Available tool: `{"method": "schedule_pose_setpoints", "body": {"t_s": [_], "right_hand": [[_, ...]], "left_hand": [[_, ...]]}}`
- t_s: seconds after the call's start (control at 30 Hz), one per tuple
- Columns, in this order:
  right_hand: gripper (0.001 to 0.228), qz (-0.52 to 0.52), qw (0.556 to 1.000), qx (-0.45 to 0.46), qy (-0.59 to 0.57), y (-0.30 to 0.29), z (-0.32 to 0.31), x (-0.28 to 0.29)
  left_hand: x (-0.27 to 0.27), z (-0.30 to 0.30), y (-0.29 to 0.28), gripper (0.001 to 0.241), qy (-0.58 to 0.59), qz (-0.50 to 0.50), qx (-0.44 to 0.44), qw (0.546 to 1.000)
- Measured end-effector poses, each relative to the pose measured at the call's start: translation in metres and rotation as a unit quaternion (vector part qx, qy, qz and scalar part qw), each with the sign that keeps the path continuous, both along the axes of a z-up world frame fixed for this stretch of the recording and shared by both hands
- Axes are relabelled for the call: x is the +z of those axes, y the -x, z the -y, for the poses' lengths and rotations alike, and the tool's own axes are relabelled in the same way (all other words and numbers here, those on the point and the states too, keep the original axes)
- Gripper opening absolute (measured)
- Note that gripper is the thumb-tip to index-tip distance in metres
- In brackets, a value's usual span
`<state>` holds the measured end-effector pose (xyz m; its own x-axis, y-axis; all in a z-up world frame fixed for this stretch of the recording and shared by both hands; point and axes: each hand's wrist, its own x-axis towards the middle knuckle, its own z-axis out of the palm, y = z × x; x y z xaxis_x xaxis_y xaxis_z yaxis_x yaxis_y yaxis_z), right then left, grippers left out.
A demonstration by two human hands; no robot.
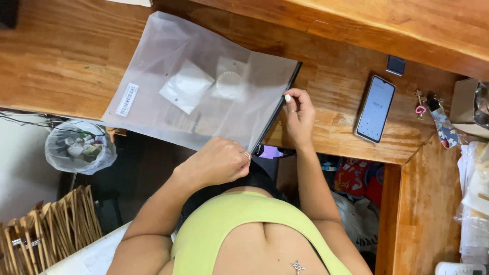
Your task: Unpacking and organizing small jewelry items from a shipping bag onto a wooden counter.
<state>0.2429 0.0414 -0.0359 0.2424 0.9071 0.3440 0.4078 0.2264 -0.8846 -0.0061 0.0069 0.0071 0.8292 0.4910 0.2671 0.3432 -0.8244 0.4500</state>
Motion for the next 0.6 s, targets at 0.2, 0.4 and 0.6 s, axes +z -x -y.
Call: {"method": "schedule_pose_setpoints", "body": {"t_s": [0.2, 0.4, 0.6], "right_hand": [[0.009, 0.037, 0.999, -0.023, 0.003, -0.039, -0.044, -0.016], [0.012, 0.020, 0.998, -0.046, 0.023, -0.053, -0.067, -0.025], [0.012, -0.099, 0.989, -0.094, 0.061, -0.058, -0.074, -0.047]], "left_hand": [[-0.006, -0.003, 0.006, 0.037, 0.030, -0.026, -0.008, 0.999], [-0.003, -0.004, 0.007, 0.038, 0.076, -0.035, 0.047, 0.995], [-0.017, -0.005, -0.008, 0.017, 0.216, -0.003, 0.134, 0.967]]}}
